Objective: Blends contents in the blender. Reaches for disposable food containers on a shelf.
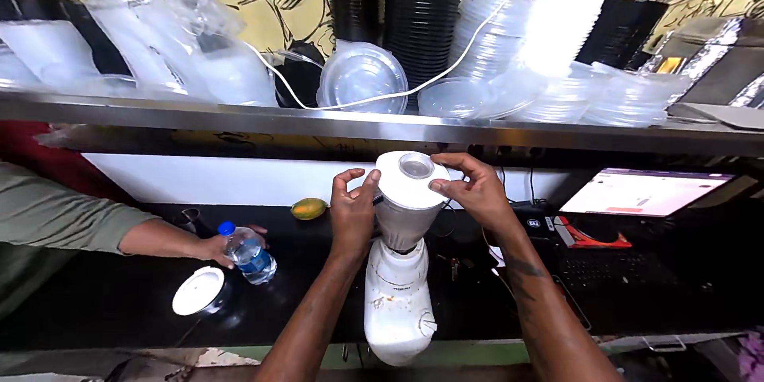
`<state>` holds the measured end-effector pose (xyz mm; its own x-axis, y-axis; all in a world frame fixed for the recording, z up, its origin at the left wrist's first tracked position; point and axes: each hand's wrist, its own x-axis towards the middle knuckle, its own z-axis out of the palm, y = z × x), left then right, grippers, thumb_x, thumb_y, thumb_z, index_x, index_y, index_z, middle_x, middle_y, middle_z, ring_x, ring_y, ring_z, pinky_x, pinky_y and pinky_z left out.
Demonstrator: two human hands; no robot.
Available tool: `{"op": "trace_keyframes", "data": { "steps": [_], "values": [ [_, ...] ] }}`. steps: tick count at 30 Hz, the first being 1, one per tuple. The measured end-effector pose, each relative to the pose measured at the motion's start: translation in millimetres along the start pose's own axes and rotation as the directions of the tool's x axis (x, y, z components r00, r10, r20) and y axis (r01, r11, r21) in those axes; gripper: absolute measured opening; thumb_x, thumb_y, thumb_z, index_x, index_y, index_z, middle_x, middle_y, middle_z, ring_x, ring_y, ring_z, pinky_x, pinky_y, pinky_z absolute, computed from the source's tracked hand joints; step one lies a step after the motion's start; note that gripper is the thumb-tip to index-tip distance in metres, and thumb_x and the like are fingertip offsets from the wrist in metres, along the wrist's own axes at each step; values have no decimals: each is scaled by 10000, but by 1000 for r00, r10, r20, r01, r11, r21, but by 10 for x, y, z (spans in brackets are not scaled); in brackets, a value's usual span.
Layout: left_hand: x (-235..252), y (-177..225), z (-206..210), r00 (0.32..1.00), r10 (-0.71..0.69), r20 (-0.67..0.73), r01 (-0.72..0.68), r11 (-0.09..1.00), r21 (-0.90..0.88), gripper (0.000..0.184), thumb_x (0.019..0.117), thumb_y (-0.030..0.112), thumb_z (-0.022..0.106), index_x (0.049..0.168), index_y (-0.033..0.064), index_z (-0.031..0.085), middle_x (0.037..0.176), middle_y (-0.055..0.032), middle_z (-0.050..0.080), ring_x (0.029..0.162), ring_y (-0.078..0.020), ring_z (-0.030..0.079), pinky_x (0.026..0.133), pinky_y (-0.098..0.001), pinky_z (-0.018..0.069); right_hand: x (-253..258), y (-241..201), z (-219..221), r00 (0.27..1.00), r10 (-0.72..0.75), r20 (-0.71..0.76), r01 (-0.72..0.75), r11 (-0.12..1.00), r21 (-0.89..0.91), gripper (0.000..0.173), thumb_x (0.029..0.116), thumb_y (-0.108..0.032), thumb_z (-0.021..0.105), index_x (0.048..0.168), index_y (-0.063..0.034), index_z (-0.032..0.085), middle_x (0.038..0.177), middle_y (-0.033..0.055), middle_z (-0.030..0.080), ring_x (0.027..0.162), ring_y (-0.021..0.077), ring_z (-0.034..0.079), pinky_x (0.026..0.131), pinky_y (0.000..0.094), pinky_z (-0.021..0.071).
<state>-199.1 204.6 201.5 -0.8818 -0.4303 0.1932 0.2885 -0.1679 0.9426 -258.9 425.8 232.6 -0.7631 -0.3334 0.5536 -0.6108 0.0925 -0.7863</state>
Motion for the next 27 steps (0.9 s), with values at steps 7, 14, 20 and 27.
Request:
{"op": "trace_keyframes", "data": {
  "steps": [7, 14, 20, 27],
  "values": [
    [414, 15, -153, 962, -114, 248, 100, 993, 66, 259, 1041, 352, 604, 1208, 155, 593, 785, -18, 601, 502, -63, 452, 466, -195, 400, -240, -284, 190, 981, 64, -182, -113, 956, -271, 419, 847, -343, 855, 1211, -188, 718, 1231, -8, 697, 884, 142, 737, 607, 337, 650],
    [526, -83, -63, 945, -97, 311, 73, 993, 90, 242, 1046, 335, 599, 1191, 144, 631, 736, -23, 584, 483, -68, 425, 460, -199, 379, -210, -200, 166, 978, 80, -192, -145, 923, -356, 441, 881, -380, 814, 1255, -176, 698, 1258, 18, 670, 1038, 127, 714, 764, 336, 667],
    [518, -129, -130, 935, -103, 339, 65, 991, 121, 283, 1074, 361, 533, 1216, 134, 627, 757, -26, 587, 510, -88, 453, 475, -222, 402, -66, -52, -25, 999, 17, 41, -8, 976, -216, 659, 856, -298, 842, 1425, -95, 580, 1420, 65, 596, 1228, 195, 646, 997, 418, 605],
    [793, -188, -179, 893, -96, 440, 71, 995, 73, 338, 1120, 301, 399, 1196, 95, 657, 668, -7, 549, 451, -53, 409, 430, -187, 375, 136, -79, 196, 956, -151, 252, 229, 920, -319, 756, 833, -398, 834, 1466, -91, 558, 1531, 62, 518, 1409, 186, 485, 1170, 426, 437]
  ]
}}
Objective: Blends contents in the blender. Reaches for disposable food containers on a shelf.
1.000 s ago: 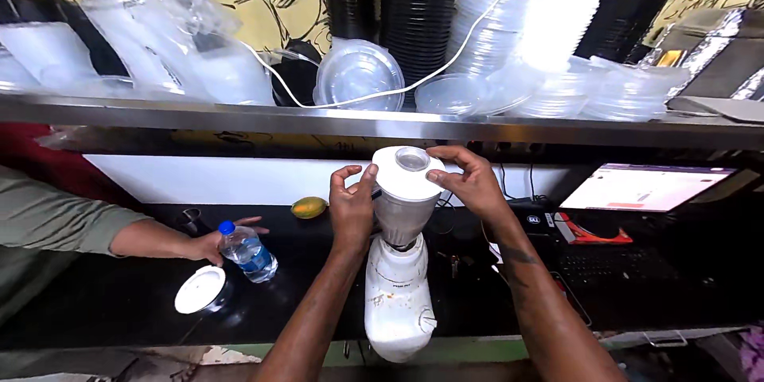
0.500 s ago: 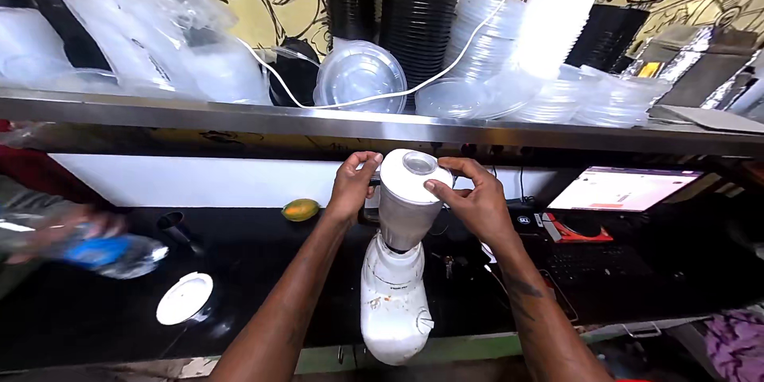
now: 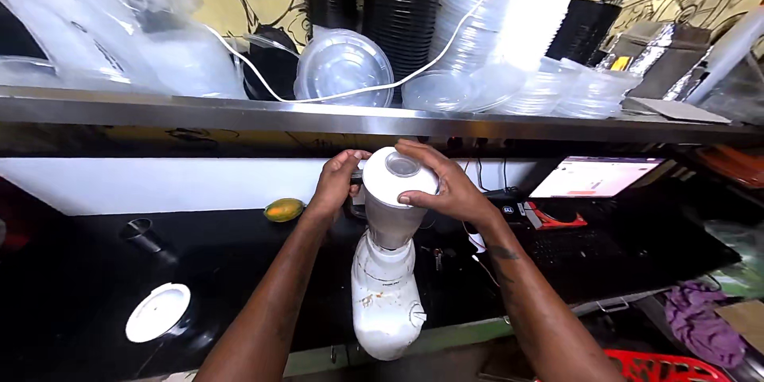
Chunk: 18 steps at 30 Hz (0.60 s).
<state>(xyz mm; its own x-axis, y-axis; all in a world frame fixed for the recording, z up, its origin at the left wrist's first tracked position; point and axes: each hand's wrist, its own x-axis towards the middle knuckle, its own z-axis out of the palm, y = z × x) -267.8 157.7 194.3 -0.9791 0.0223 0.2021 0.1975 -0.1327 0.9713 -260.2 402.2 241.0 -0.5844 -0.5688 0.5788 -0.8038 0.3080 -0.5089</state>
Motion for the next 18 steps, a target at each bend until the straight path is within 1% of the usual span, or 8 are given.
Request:
{"op": "trace_keyframes", "data": {
  "steps": [4, 6, 7, 8, 9, 13, 15, 18],
  "values": [
    [348, -58, -67, 997, -34, 75, 33, 999, 10, 356, 1118, 272, 412, 1128, 71, 705, 834, -42, 677, 516, -65, 511, 440, -195, 416, -50, -163, 210, 986, 69, -149, -93, 983, -155, 698, 836, -512, 802, 1397, -131, 635, 1433, 6, 603, 1347, 197, 518, 1130, 441, 433],
    [505, -113, -58, 993, -26, 111, 23, 999, 29, 357, 1111, 277, 427, 1122, 75, 722, 951, -52, 728, 694, -94, 635, 569, -236, 510, -108, -305, 295, 970, 116, -214, -166, 959, -231, 699, 847, -520, 784, 1410, -137, 626, 1453, 10, 581, 1346, 234, 501, 1089, 462, 444],
    [572, -147, -49, 991, -19, 133, 17, 1000, 20, 354, 1108, 281, 436, 1141, 70, 720, 1016, -60, 735, 825, -121, 677, 697, -285, 562, -141, -347, 337, 962, 123, -245, -189, 945, -266, 705, 850, -533, 778, 1417, -145, 620, 1457, 14, 574, 1344, 249, 497, 1072, 474, 455],
    [634, -176, -33, 988, -13, 153, 14, 1000, -6, 355, 1104, 279, 448, 1168, 54, 715, 1077, -78, 735, 938, -156, 691, 823, -343, 578, -174, -383, 374, 955, 120, -271, -204, 930, -305, 715, 853, -550, 767, 1427, -154, 610, 1461, 23, 563, 1342, 269, 488, 1053, 487, 466],
    [690, -197, -5, 986, -10, 164, 15, 1000, -27, 358, 1098, 285, 465, 1184, 43, 715, 1100, -92, 735, 980, -176, 695, 875, -376, 579, -176, -400, 413, 947, 125, -297, -227, 914, -337, 718, 851, -577, 756, 1422, -166, 614, 1450, 24, 563, 1332, 279, 483, 1033, 498, 469],
    [800, -200, 80, 977, -57, 206, 63, 998, -22, 365, 1087, 313, 494, 1188, 48, 724, 1073, -88, 747, 948, -168, 705, 860, -376, 586, -149, -418, 490, 913, 205, -352, -354, 828, -434, 673, 924, -661, 613, 1443, -234, 602, 1421, 27, 558, 1287, 290, 488, 959, 520, 465],
    [829, -236, 104, 977, -33, 210, 40, 999, -31, 371, 1088, 316, 488, 1165, 47, 733, 1052, -90, 747, 927, -166, 704, 843, -373, 588, -156, -378, 453, 926, 205, -316, -335, 831, -444, 641, 956, -644, 569, 1464, -254, 584, 1434, 46, 530, 1288, 302, 469, 941, 528, 450],
    [773, -301, 131, 985, 65, 158, -57, 997, -57, 386, 1107, 283, 432, 1136, 41, 732, 1017, -77, 745, 894, -144, 693, 827, -344, 581, -179, -276, 410, 967, 115, -227, -199, 898, -394, 549, 995, -555, 550, 1429, -227, 619, 1543, 63, 465, 1394, 293, 431, 1069, 515, 443]
  ]
}}
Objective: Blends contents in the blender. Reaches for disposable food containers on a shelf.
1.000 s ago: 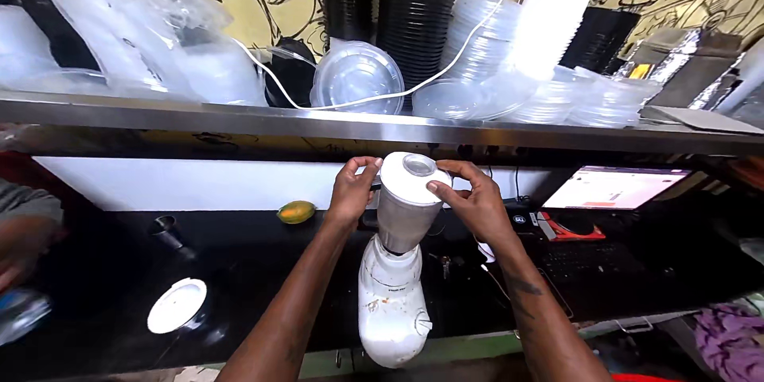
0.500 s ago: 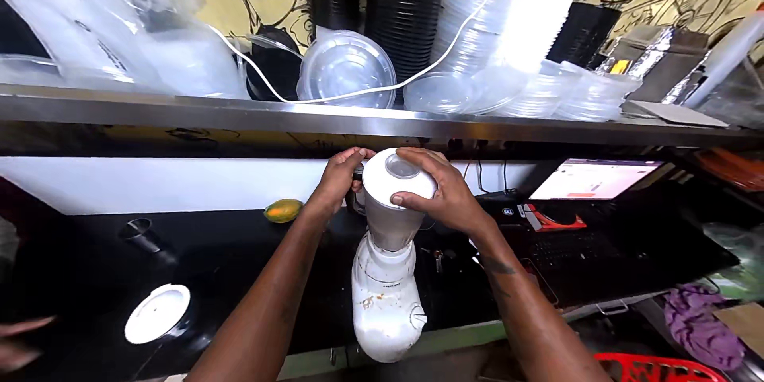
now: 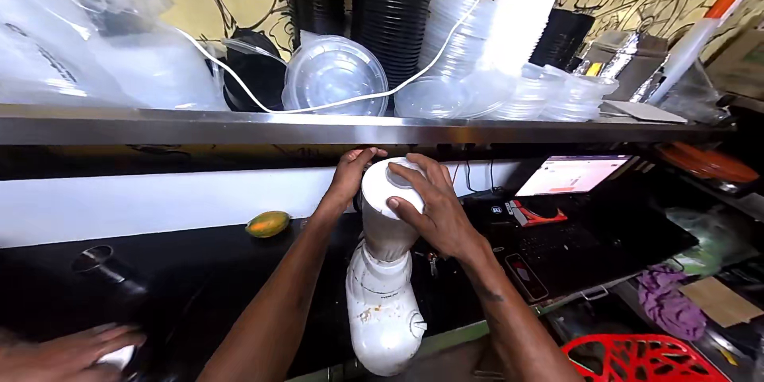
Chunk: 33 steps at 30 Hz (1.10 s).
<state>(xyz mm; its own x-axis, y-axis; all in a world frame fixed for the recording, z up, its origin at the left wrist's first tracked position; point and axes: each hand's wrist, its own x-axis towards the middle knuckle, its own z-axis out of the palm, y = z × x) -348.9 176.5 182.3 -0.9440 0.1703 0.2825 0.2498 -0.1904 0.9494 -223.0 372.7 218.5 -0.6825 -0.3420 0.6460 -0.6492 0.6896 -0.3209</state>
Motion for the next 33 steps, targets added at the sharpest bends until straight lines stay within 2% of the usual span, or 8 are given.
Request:
{"op": "trace_keyframes", "data": {
  "steps": [8, 12, 15, 19, 22, 25, 31, 33],
  "values": [
    [-29, 44, 45, 999, 52, 10, -53, 998, 41, 368, 1113, 248, 415, 1106, 63, 733, 813, -22, 675, 665, -91, 596, 645, -266, 533, -51, 36, 108, 994, -27, -104, 35, 996, 81, 435, 996, -480, 571, 1321, -220, 699, 1514, 52, 516, 1431, 262, 428, 1132, 503, 425],
    [-71, -22, 14, 986, 163, -15, -163, 986, 28, 366, 1102, 179, 378, 1088, 57, 723, 832, 24, 662, 622, -33, 534, 601, -185, 479, -91, -18, 154, 992, -61, -114, 70, 995, 78, 429, 961, -505, 622, 1281, -239, 723, 1478, 47, 539, 1411, 272, 433, 1121, 502, 425],
    [-17, -54, 8, 995, 97, 16, -97, 995, 31, 378, 1107, 186, 359, 1116, 65, 717, 890, 28, 692, 631, -20, 541, 609, -185, 481, -73, 17, 161, 995, -25, -99, 33, 996, 81, 432, 980, -503, 604, 1299, -234, 713, 1482, 50, 538, 1415, 267, 434, 1123, 496, 428],
    [83, -100, 30, 1000, 12, 20, -11, 999, -36, 405, 1116, 217, 358, 1129, 46, 725, 728, 5, 655, 555, -51, 556, 559, -224, 524, -5, 49, 166, 995, 37, -95, -29, 996, 87, 419, 983, -483, 599, 1306, -241, 711, 1483, 36, 533, 1397, 249, 447, 1098, 482, 443],
    [69, -145, 37, 997, 79, 5, -79, 994, -74, 434, 1106, 175, 307, 1124, 37, 718, 852, 15, 709, 540, -7, 521, 530, -166, 478, -35, 37, 196, 993, 46, -108, -35, 994, 103, 404, 976, -491, 600, 1277, -254, 726, 1479, 29, 538, 1409, 257, 436, 1108, 506, 431],
    [51, -175, 34, 993, 115, -24, -117, 989, -88, 453, 1102, 159, 281, 1109, 42, 719, 947, 8, 746, 572, 3, 552, 553, -160, 483, -42, 37, 221, 992, 45, -115, -34, 995, 98, 399, 978, -486, 599, 1281, -259, 723, 1481, 28, 537, 1418, 265, 426, 1101, 507, 436],
    [53, -144, 31, 995, 94, -30, -94, 996, -12, 484, 1115, 212, 261, 1159, 53, 715, 961, -3, 745, 673, -32, 634, 641, -206, 549, -32, 49, 203, 992, 43, -117, -34, 996, 77, 389, 985, -482, 587, 1287, -276, 720, 1508, 27, 520, 1405, 267, 438, 1060, 506, 452],
    [49, -63, -22, 999, 33, 38, -38, 991, 126, 472, 1119, 258, 282, 1234, 65, 697, 1064, -39, 745, 848, -87, 686, 791, -296, 579, -35, 56, 178, 994, 42, -103, -35, 997, 72, 411, 997, -508, 561, 1299, -274, 712, 1529, 32, 509, 1412, 271, 442, 1059, 518, 453]
  ]
}}
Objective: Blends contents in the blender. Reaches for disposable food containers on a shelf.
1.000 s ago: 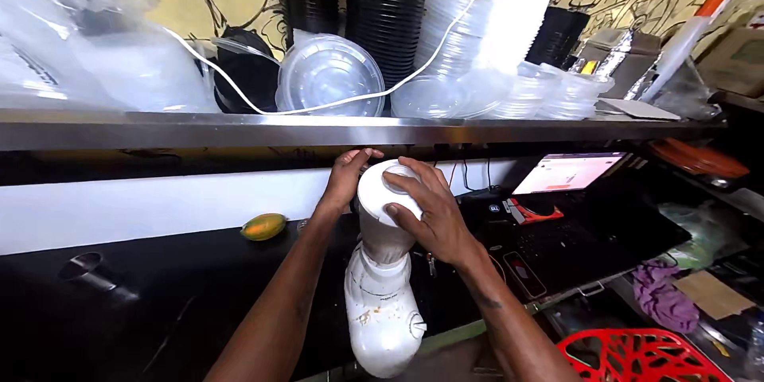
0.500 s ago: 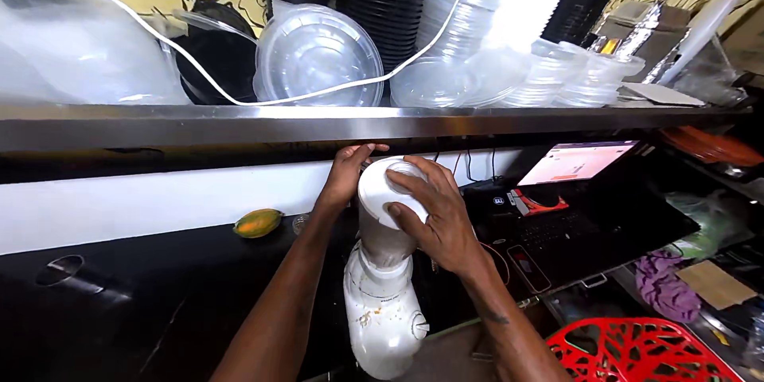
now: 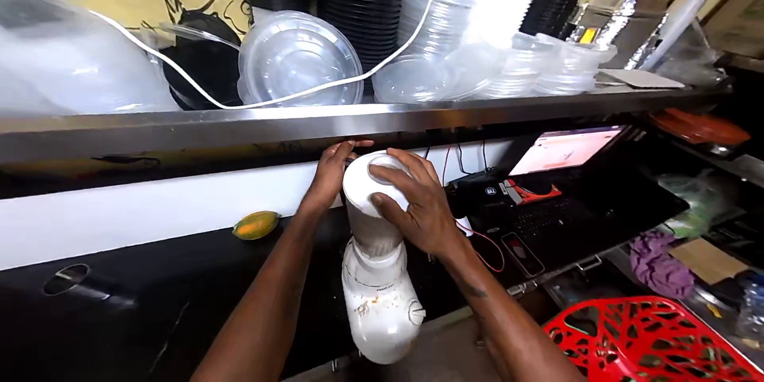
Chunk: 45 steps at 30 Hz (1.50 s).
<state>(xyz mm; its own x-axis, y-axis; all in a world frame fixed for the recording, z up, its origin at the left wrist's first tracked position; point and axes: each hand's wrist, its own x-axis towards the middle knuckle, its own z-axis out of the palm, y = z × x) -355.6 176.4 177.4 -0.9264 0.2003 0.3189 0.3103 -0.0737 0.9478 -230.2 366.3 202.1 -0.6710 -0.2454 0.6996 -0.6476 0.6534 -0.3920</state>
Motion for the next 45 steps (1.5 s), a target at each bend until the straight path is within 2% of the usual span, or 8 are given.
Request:
{"op": "trace_keyframes", "data": {
  "steps": [3, 7, 11, 13, 16, 25, 39, 45],
  "values": [
    [-170, 277, -59, 996, -80, 29, 71, 968, 240, 400, 1120, 305, 390, 1289, 42, 640, 1149, -110, 703, 1029, -187, 673, 928, -442, 550, 20, 55, 6, 1000, -26, -1, 26, 999, 21, 472, 994, -538, 561, 1355, -259, 682, 1501, 35, 542, 1404, 264, 462, 1053, 536, 467],
    [-737, 836, -6, 991, 42, 127, -93, 902, 422, 479, 1121, 347, 313, 1472, 121, 550, 1510, -67, 536, 1392, -203, 504, 1169, -506, 395, -159, 5, -172, 997, 49, -52, -31, 953, 303, 598, 1039, -453, 535, 1515, -94, 501, 1592, 67, 451, 1449, 228, 438, 1177, 466, 405],
    [-816, 1198, 299, 928, 136, 346, -342, 676, 652, 551, 1079, 548, 349, 1411, 213, 635, 1478, -15, 585, 1432, -212, 476, 1208, -519, 365, -772, 201, -189, 862, 452, -229, -305, 824, 477, 417, 1088, -354, 478, 1444, -149, 549, 1378, 27, 643, 1159, 186, 672, 919, 410, 600],
    [-639, 1232, 486, 911, 16, 412, -360, 521, 774, 739, 953, 781, 386, 1437, 270, 613, 1521, -36, 545, 1469, -277, 424, 1206, -612, 295, -1159, 361, -51, 774, 599, -205, -454, 751, 480, 324, 1077, -297, 515, 1281, -80, 642, 1088, 70, 730, 921, 208, 728, 784, 429, 636],
    [-410, 1088, 657, 914, -137, 383, -322, 330, 887, 1019, 625, 1022, 480, 1417, 391, 595, 1456, 13, 574, 1351, -268, 514, 1034, -628, 437, -1876, 511, 164, 762, 644, 68, -635, 723, 271, 256, 1008, -285, 618, 1099, -71, 725, 944, 44, 744, 834, 157, 721, 784, 394, 624],
    [-385, 1115, 738, 919, -226, 322, -261, 262, 929, 900, 595, 921, 658, 1334, 410, 610, 1390, 16, 585, 1277, -297, 541, 926, -629, 486, -3026, 750, 669, 791, 552, 264, -581, 813, 42, 227, 993, -310, 652, 1067, -135, 777, 1075, 31, 732, 957, 97, 703, 888, 285, 596],
    [-366, 1043, 758, 920, -126, 371, -335, 235, 912, 761, 644, 799, 710, 1283, 390, 644, 1348, 82, 613, 1215, -186, 586, 973, -536, 507, -2829, 753, 575, 659, 619, 427, -664, 746, -56, 241, 986, -293, 637, 1077, -107, 760, 1037, 106, 695, 977, 230, 689, 910, 401, 573],
    [-367, 1056, 760, 913, -127, 388, -351, 242, 904, 744, 656, 774, 726, 1281, 378, 651, 1362, 76, 609, 1214, -183, 587, 993, -524, 497, -2913, 925, 514, 804, 282, 523, -325, 946, -11, 232, 1020, -134, 560, 1174, -87, 727, 1180, 117, 695, 1166, 270, 647, 1037, 392, 524]
  ]
}}
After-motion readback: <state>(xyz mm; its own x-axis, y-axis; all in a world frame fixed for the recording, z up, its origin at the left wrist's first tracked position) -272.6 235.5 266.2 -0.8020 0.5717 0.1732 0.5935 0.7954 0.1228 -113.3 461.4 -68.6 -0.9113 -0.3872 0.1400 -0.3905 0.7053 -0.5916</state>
